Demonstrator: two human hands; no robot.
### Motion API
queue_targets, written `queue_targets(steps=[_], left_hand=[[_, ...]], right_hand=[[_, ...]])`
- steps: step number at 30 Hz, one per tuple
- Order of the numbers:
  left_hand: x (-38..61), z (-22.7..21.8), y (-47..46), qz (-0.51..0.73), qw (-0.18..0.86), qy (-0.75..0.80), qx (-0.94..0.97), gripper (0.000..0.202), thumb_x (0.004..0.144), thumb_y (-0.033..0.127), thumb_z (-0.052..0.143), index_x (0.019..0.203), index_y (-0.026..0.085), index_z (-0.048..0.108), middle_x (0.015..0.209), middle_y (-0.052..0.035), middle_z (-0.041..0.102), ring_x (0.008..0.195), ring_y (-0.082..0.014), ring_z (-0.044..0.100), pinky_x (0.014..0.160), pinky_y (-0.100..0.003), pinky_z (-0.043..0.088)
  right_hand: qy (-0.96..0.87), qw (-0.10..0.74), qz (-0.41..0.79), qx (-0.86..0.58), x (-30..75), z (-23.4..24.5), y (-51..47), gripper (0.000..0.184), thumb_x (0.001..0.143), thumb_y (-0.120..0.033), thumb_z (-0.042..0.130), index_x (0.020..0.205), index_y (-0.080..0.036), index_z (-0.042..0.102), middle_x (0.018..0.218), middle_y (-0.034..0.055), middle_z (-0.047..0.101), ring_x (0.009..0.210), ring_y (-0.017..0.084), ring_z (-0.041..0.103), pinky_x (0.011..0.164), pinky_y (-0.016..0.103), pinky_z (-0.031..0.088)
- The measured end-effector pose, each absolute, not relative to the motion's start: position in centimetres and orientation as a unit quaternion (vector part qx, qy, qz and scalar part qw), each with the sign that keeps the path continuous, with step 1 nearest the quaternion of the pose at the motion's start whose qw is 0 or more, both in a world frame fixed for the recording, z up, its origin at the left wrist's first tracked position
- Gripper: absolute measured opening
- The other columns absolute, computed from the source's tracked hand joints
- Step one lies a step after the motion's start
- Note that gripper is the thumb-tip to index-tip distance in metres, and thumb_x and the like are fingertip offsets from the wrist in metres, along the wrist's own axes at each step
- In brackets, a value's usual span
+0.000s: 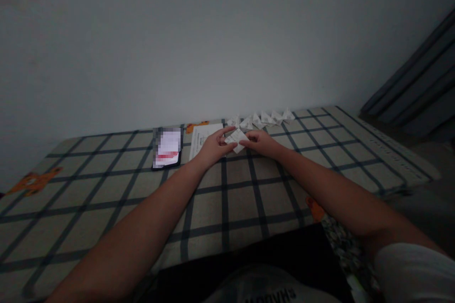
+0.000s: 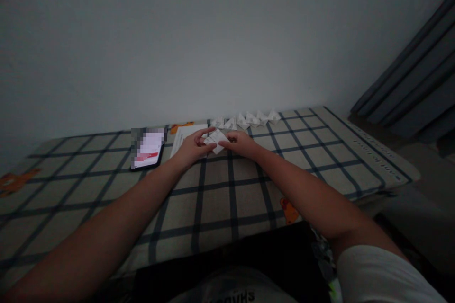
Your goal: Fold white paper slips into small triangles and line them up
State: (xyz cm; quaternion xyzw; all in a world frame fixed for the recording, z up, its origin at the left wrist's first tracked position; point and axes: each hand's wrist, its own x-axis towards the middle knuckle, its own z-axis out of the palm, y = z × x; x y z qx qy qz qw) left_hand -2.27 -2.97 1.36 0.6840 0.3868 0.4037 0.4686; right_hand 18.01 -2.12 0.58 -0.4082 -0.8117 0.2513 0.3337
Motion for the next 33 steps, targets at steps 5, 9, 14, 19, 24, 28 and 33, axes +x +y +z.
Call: queue_targets(steps=[5, 9, 14, 19, 24, 28, 33], left_hand=[[-2.2, 1.2, -3.1, 0.404, 0.471, 0.383, 0.684, 0.062, 0.069, 0.029, 0.067, 0.128, 0.019, 0.048, 0.050, 0.0061, 0.048, 0.042, -0.0072, 0.040, 0.045, -0.020, 0.032], [-2.2, 1.6, -3.2, 0.405, 0.446, 0.404, 0.689, 0.060, 0.069, 0.031, 0.067, 0.125, 0.019, 0.051, 0.048, 0.0060, 0.047, 0.042, -0.0083, 0.041, 0.045, -0.021, 0.033], [-2.4, 1.9, -3.0, 0.444, 0.432, 0.415, 0.666, 0.056, 0.069, 0.032, 0.068, 0.120, 0.018, 0.054, 0.054, 0.0030, 0.056, 0.045, -0.0088, 0.047, 0.045, -0.019, 0.033], [-2.2, 1.6, -2.8, 0.440, 0.475, 0.422, 0.634, 0.063, 0.066, 0.031, 0.071, 0.124, 0.019, 0.050, 0.053, 0.0046, 0.056, 0.047, -0.0092, 0.051, 0.048, -0.019, 0.038], [-2.1, 0.8, -2.3, 0.449, 0.600, 0.346, 0.564, 0.040, 0.075, 0.041, 0.062, 0.102, 0.011, 0.061, 0.079, -0.0065, 0.065, 0.069, -0.0144, 0.060, 0.065, -0.028, 0.049], [-2.3, 0.3, -1.9, 0.447, 0.624, 0.346, 0.539, 0.037, 0.078, 0.046, 0.057, 0.081, 0.010, 0.062, 0.067, -0.0064, 0.063, 0.062, -0.0144, 0.059, 0.065, -0.031, 0.050], [-2.3, 0.3, -1.9, 0.450, 0.618, 0.352, 0.541, 0.035, 0.079, 0.047, 0.055, 0.080, 0.012, 0.062, 0.067, -0.0058, 0.064, 0.061, -0.0141, 0.059, 0.065, -0.030, 0.050]], right_hand=[[-0.828, 0.325, 0.236, -0.391, 18.0, 0.7, -2.2, 0.036, 0.081, -0.046, 0.052, 0.078, -0.012, 0.064, 0.064, 0.0008, 0.055, 0.060, 0.011, 0.045, 0.056, 0.023, 0.033], [-0.825, 0.325, 0.248, -0.391, 17.8, 0.9, -2.4, 0.037, 0.080, -0.047, 0.052, 0.077, -0.012, 0.065, 0.061, 0.0005, 0.055, 0.058, 0.011, 0.046, 0.055, 0.023, 0.032], [-0.810, 0.335, 0.278, -0.393, 18.0, 0.9, -2.4, 0.041, 0.084, -0.046, 0.045, 0.072, -0.012, 0.064, 0.064, 0.0015, 0.059, 0.060, 0.011, 0.050, 0.057, 0.022, 0.035], [-0.813, 0.340, 0.257, -0.395, 18.1, 1.0, -2.4, 0.039, 0.085, -0.042, 0.044, 0.068, -0.012, 0.062, 0.059, 0.0001, 0.058, 0.056, 0.009, 0.047, 0.054, 0.021, 0.033], [-0.795, 0.361, 0.242, -0.423, 18.0, 1.4, -2.6, 0.039, 0.086, -0.040, 0.044, 0.063, -0.012, 0.060, 0.057, 0.0001, 0.056, 0.054, 0.009, 0.045, 0.054, 0.021, 0.032], [-0.785, 0.374, 0.244, -0.429, 18.0, 1.5, -2.6, 0.041, 0.085, -0.042, 0.043, 0.062, -0.013, 0.058, 0.056, -0.0003, 0.054, 0.051, 0.008, 0.043, 0.052, 0.021, 0.031], [-0.779, 0.370, 0.263, -0.433, 18.2, 1.2, -2.4, 0.043, 0.086, -0.044, 0.041, 0.061, -0.013, 0.056, 0.054, -0.0011, 0.052, 0.050, 0.008, 0.042, 0.052, 0.021, 0.031]])
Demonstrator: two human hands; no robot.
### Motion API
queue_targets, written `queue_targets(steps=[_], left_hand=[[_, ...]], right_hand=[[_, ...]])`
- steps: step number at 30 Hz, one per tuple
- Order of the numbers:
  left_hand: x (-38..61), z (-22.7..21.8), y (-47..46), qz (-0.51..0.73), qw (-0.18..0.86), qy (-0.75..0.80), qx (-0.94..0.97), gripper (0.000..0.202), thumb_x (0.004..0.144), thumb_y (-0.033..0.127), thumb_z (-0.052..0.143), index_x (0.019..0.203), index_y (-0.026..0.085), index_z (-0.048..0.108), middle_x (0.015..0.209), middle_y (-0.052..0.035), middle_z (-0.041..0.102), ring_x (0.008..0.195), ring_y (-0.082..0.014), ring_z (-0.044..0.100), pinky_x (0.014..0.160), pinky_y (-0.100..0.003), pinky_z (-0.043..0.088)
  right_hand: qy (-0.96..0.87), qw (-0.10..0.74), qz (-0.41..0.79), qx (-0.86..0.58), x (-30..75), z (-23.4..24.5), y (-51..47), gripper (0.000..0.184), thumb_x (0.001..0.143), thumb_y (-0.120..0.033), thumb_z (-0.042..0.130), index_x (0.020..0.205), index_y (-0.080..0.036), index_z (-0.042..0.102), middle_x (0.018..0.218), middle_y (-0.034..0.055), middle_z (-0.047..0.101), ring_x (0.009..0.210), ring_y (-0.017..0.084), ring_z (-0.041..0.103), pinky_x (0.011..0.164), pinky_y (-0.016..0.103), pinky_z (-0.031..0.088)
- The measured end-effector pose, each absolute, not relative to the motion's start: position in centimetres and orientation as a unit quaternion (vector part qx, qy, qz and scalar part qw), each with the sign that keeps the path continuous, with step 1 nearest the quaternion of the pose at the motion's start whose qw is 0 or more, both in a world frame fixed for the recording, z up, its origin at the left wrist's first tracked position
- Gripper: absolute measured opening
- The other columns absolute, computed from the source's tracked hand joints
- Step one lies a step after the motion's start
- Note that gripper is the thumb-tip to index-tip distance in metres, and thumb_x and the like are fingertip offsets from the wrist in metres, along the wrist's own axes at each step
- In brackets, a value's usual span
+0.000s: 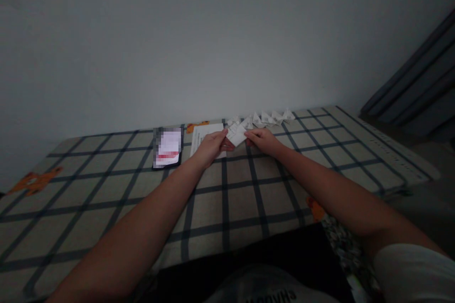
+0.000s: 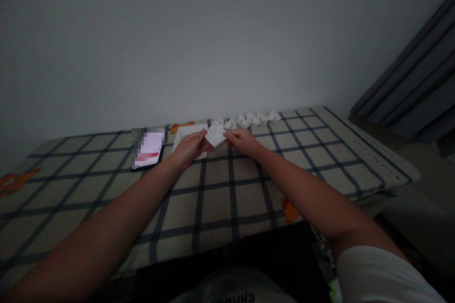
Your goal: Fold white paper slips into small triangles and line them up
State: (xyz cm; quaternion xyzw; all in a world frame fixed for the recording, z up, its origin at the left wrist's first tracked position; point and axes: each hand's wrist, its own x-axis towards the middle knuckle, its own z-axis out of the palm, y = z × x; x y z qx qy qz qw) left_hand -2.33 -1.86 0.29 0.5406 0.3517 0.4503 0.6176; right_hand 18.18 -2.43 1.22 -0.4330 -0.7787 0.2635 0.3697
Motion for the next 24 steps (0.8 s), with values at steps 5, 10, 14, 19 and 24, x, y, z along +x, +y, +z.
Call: queue_targets(steps=[5, 10, 14, 19, 24], left_hand=[[-2.38, 0.46, -2.03, 0.449, 0.576, 0.382, 0.566, 0.036, 0.080, 0.048, 0.051, 0.080, 0.013, 0.062, 0.069, -0.0066, 0.064, 0.063, -0.0156, 0.060, 0.067, -0.031, 0.050], [-2.26, 0.55, -2.15, 0.463, 0.558, 0.380, 0.574, 0.037, 0.078, 0.048, 0.055, 0.078, 0.012, 0.062, 0.067, -0.0053, 0.064, 0.060, -0.0139, 0.059, 0.064, -0.029, 0.050], [-2.17, 0.50, -2.16, 0.452, 0.594, 0.361, 0.559, 0.039, 0.077, 0.050, 0.056, 0.084, 0.012, 0.062, 0.068, -0.0047, 0.064, 0.061, -0.0146, 0.060, 0.064, -0.031, 0.051], [-2.09, 0.77, -2.51, 0.386, 0.601, 0.389, 0.582, 0.034, 0.074, 0.045, 0.061, 0.080, 0.012, 0.062, 0.066, -0.0052, 0.065, 0.059, -0.0141, 0.061, 0.061, -0.027, 0.049], [-2.16, 1.21, -2.84, 0.344, 0.546, 0.424, 0.636, 0.032, 0.075, 0.043, 0.060, 0.078, 0.011, 0.065, 0.062, -0.0054, 0.065, 0.051, -0.0108, 0.056, 0.053, -0.022, 0.043]], right_hand=[[-0.775, 0.361, 0.284, -0.435, 18.16, 0.94, -2.34, 0.044, 0.087, -0.044, 0.039, 0.061, -0.013, 0.056, 0.054, -0.0006, 0.053, 0.050, 0.008, 0.044, 0.051, 0.021, 0.032], [-0.768, 0.364, 0.303, -0.433, 17.91, 1.02, -2.43, 0.042, 0.088, -0.043, 0.037, 0.065, -0.013, 0.057, 0.056, -0.0002, 0.054, 0.051, 0.009, 0.045, 0.052, 0.021, 0.033], [-0.771, 0.358, 0.288, -0.441, 17.79, 1.32, -2.63, 0.041, 0.088, -0.040, 0.037, 0.062, -0.014, 0.054, 0.053, -0.0014, 0.051, 0.049, 0.008, 0.041, 0.051, 0.021, 0.031], [-0.788, 0.363, 0.256, -0.427, 17.88, 1.30, -2.73, 0.042, 0.088, -0.041, 0.038, 0.061, -0.014, 0.054, 0.054, -0.0020, 0.049, 0.050, 0.008, 0.040, 0.053, 0.022, 0.031], [-0.805, 0.356, 0.248, -0.404, 17.99, 1.18, -2.82, 0.046, 0.089, -0.043, 0.036, 0.060, -0.014, 0.055, 0.054, -0.0014, 0.050, 0.053, 0.009, 0.042, 0.055, 0.022, 0.031]])
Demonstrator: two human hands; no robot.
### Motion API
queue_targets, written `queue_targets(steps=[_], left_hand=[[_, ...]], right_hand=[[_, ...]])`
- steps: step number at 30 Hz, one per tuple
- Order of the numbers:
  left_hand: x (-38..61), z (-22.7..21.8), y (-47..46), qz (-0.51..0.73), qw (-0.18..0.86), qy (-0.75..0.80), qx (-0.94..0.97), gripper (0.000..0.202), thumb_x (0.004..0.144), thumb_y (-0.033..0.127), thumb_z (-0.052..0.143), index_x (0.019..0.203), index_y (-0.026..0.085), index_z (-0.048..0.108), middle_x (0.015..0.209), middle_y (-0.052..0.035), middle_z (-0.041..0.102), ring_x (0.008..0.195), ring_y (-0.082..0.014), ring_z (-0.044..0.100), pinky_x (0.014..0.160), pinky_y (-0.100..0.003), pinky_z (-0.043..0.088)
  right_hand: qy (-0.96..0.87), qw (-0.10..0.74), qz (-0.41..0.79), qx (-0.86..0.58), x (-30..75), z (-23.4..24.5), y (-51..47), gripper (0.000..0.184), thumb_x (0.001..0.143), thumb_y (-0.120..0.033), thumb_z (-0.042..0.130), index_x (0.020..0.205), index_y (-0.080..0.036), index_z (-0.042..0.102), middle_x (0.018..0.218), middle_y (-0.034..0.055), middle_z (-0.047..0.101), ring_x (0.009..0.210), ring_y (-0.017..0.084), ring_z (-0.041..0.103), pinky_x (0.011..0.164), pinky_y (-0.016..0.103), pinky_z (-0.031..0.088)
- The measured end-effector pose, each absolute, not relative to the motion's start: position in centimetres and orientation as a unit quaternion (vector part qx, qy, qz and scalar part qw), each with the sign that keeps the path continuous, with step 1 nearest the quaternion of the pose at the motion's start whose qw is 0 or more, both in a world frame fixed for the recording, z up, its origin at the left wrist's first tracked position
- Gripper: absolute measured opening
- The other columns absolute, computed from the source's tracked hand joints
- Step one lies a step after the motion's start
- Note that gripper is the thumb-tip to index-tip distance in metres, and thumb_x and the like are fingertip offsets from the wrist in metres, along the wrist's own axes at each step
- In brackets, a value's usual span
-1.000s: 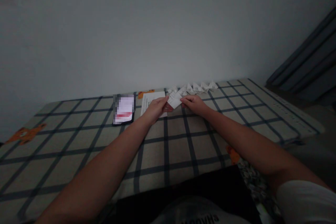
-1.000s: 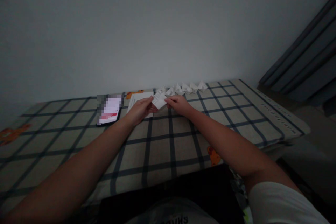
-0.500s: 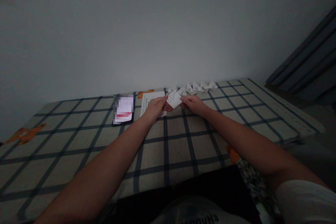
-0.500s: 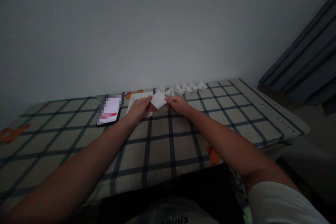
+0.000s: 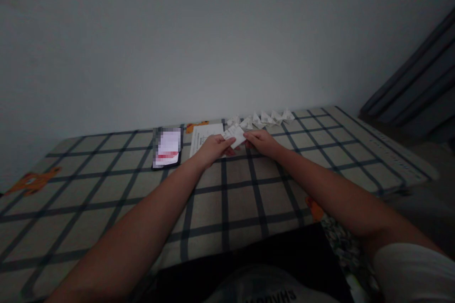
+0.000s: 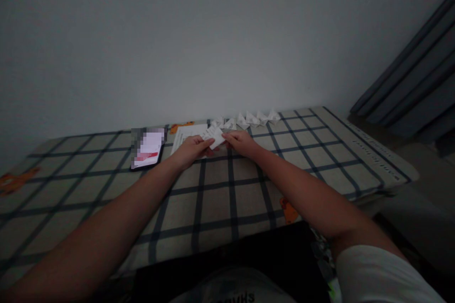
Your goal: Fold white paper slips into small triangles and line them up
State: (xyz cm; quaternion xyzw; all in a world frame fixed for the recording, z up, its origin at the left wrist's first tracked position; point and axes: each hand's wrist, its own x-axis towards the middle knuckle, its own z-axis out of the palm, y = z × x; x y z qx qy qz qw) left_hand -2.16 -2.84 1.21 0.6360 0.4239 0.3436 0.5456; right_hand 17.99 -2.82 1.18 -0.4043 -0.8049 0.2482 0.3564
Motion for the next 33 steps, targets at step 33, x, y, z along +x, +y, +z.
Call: queue_targets(steps=[33], left_hand=[[-2.20, 0.26, -2.28, 0.396, 0.616, 0.364, 0.575, 0.046, 0.080, 0.055, 0.046, 0.088, 0.012, 0.062, 0.068, -0.0084, 0.067, 0.052, -0.0162, 0.060, 0.055, -0.030, 0.049]], right_hand=[[-0.810, 0.344, 0.251, -0.404, 17.92, 1.68, -3.16, 0.042, 0.086, -0.042, 0.043, 0.058, -0.014, 0.056, 0.052, -0.0019, 0.052, 0.050, 0.008, 0.044, 0.053, 0.021, 0.032]])
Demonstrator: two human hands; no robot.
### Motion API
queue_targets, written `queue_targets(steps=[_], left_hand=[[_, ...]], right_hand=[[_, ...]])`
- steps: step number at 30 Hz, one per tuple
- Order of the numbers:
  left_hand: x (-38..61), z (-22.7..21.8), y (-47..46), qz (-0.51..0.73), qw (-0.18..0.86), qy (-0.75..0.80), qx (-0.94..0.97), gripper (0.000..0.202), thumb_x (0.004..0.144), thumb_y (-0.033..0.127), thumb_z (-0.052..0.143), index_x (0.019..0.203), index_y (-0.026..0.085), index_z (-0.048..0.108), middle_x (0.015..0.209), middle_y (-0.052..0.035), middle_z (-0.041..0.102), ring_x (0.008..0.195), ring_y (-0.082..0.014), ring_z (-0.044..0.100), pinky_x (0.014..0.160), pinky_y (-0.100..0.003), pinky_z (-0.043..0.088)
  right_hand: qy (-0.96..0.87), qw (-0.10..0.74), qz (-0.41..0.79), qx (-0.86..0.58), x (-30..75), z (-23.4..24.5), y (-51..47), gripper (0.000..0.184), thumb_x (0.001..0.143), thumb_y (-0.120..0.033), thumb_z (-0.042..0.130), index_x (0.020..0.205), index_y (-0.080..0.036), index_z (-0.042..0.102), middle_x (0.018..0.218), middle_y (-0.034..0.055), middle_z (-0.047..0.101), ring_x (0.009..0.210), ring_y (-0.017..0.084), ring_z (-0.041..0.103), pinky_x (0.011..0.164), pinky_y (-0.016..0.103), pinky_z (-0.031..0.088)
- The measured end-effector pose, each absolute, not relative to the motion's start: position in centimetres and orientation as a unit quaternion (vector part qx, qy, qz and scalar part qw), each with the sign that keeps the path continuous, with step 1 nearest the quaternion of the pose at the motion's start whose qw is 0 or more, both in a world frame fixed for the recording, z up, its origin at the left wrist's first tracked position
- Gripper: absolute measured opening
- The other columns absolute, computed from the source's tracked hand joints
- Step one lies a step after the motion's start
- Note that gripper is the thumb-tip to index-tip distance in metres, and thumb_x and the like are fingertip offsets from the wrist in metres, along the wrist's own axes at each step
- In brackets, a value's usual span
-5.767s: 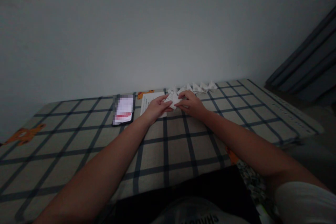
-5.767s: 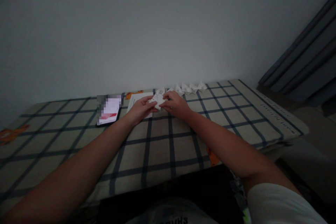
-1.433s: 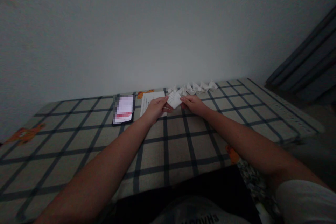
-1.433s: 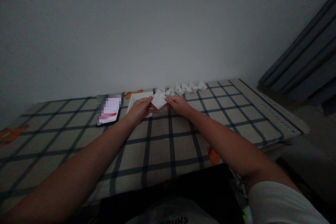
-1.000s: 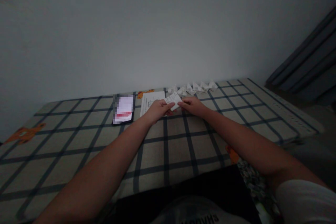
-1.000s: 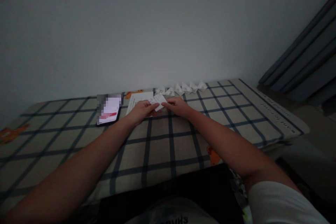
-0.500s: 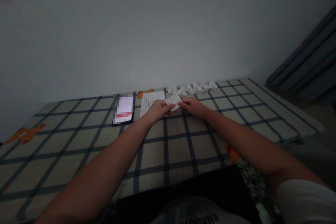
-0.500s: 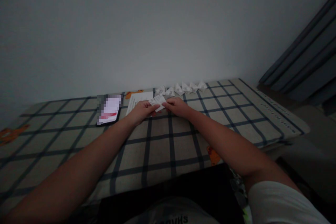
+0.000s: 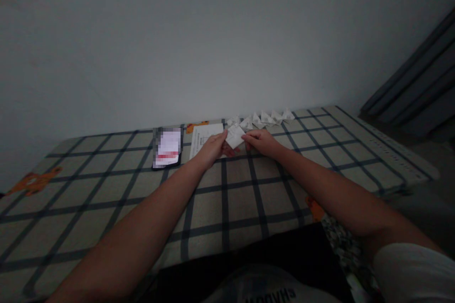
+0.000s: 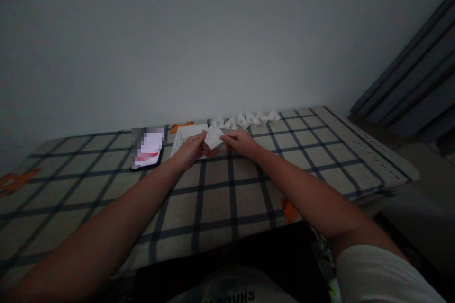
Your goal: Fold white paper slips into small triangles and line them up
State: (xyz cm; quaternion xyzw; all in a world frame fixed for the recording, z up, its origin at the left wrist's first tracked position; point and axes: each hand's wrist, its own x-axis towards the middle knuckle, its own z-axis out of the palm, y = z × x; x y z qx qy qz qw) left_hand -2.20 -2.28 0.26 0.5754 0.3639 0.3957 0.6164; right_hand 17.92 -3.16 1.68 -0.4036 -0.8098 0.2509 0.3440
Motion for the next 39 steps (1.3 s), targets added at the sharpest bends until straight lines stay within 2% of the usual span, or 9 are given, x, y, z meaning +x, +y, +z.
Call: queue_targets(steps=[8, 14, 19, 23, 26, 29, 31, 36, 39], left_hand=[[-2.2, 0.3, -2.5, 0.394, 0.623, 0.354, 0.576, 0.056, 0.081, 0.061, 0.039, 0.080, 0.011, 0.065, 0.065, -0.0098, 0.067, 0.053, -0.0184, 0.061, 0.055, -0.032, 0.048], [-2.4, 0.8, -2.9, 0.338, 0.502, 0.417, 0.678, 0.038, 0.072, 0.050, 0.061, 0.072, 0.012, 0.068, 0.057, -0.0056, 0.063, 0.049, -0.0126, 0.055, 0.048, -0.022, 0.040], [-2.3, 1.1, -3.2, 0.368, 0.484, 0.427, 0.669, 0.037, 0.074, 0.048, 0.060, 0.074, 0.012, 0.068, 0.058, -0.0053, 0.064, 0.048, -0.0109, 0.052, 0.045, -0.021, 0.037], [-2.2, 0.8, -3.1, 0.378, 0.498, 0.427, 0.653, 0.035, 0.073, 0.045, 0.063, 0.081, 0.012, 0.068, 0.068, -0.0069, 0.067, 0.051, -0.0110, 0.055, 0.048, -0.022, 0.041], [-2.2, 0.6, -2.8, 0.405, 0.528, 0.401, 0.630, 0.039, 0.071, 0.037, 0.066, 0.102, 0.015, 0.064, 0.086, -0.0083, 0.068, 0.061, -0.0120, 0.059, 0.056, -0.024, 0.047], [-2.1, 0.5, -2.3, 0.431, 0.576, 0.371, 0.587, 0.046, 0.073, 0.031, 0.063, 0.117, 0.018, 0.056, 0.107, -0.0101, 0.064, 0.080, -0.0158, 0.062, 0.064, -0.027, 0.050], [-2.1, 0.5, -2.1, 0.443, 0.601, 0.363, 0.557, 0.044, 0.075, 0.029, 0.061, 0.117, 0.018, 0.056, 0.110, -0.0105, 0.062, 0.085, -0.0167, 0.061, 0.067, -0.028, 0.051], [-2.2, 0.7, -2.0, 0.456, 0.655, 0.343, 0.496, 0.042, 0.080, 0.036, 0.055, 0.115, 0.013, 0.058, 0.091, -0.0106, 0.066, 0.073, -0.0147, 0.061, 0.065, -0.027, 0.049], [-2.3, 0.9, -2.2, 0.452, 0.652, 0.338, 0.507, 0.046, 0.077, 0.033, 0.059, 0.118, 0.014, 0.055, 0.092, -0.0099, 0.066, 0.071, -0.0139, 0.061, 0.064, -0.026, 0.048]], right_hand=[[-0.808, 0.343, 0.259, -0.404, 17.9, 1.7, -3.2, 0.044, 0.087, -0.043, 0.040, 0.058, -0.014, 0.056, 0.051, -0.0018, 0.051, 0.050, 0.009, 0.043, 0.053, 0.021, 0.032], [-0.792, 0.360, 0.269, -0.414, 18.0, 1.7, -3.2, 0.043, 0.084, -0.045, 0.045, 0.058, -0.014, 0.057, 0.050, -0.0018, 0.052, 0.048, 0.008, 0.043, 0.051, 0.021, 0.032], [-0.728, 0.406, 0.365, -0.414, 17.7, 1.3, -3.0, 0.032, 0.077, -0.044, 0.057, 0.088, -0.015, 0.062, 0.055, -0.0015, 0.059, 0.049, 0.010, 0.053, 0.051, 0.022, 0.041], [-0.689, 0.430, 0.438, -0.385, 17.7, 0.8, -2.6, 0.035, 0.073, -0.043, 0.061, 0.095, -0.015, 0.059, 0.062, 0.0010, 0.065, 0.054, 0.012, 0.060, 0.055, 0.025, 0.048], [-0.680, 0.447, 0.449, -0.370, 17.8, 0.6, -2.4, 0.031, 0.074, -0.039, 0.060, 0.094, -0.015, 0.058, 0.071, 0.0034, 0.067, 0.061, 0.013, 0.062, 0.055, 0.024, 0.048], [-0.685, 0.459, 0.425, -0.373, 17.8, 0.5, -2.3, 0.024, 0.073, -0.032, 0.059, 0.090, -0.015, 0.060, 0.079, 0.0047, 0.067, 0.065, 0.013, 0.062, 0.054, 0.022, 0.047], [-0.700, 0.459, 0.392, -0.381, 17.8, 0.5, -2.2, 0.020, 0.072, -0.026, 0.058, 0.086, -0.014, 0.063, 0.083, 0.0052, 0.066, 0.065, 0.012, 0.060, 0.055, 0.022, 0.046], [-0.773, 0.422, 0.259, -0.396, 17.8, 0.9, -2.5, 0.020, 0.072, -0.017, 0.053, 0.085, -0.014, 0.068, 0.084, 0.0054, 0.067, 0.073, 0.012, 0.058, 0.065, 0.024, 0.044], [-0.798, 0.409, 0.207, -0.393, 17.8, 1.3, -2.8, 0.021, 0.073, -0.016, 0.053, 0.087, -0.015, 0.069, 0.087, 0.0063, 0.067, 0.074, 0.013, 0.058, 0.064, 0.023, 0.043]])
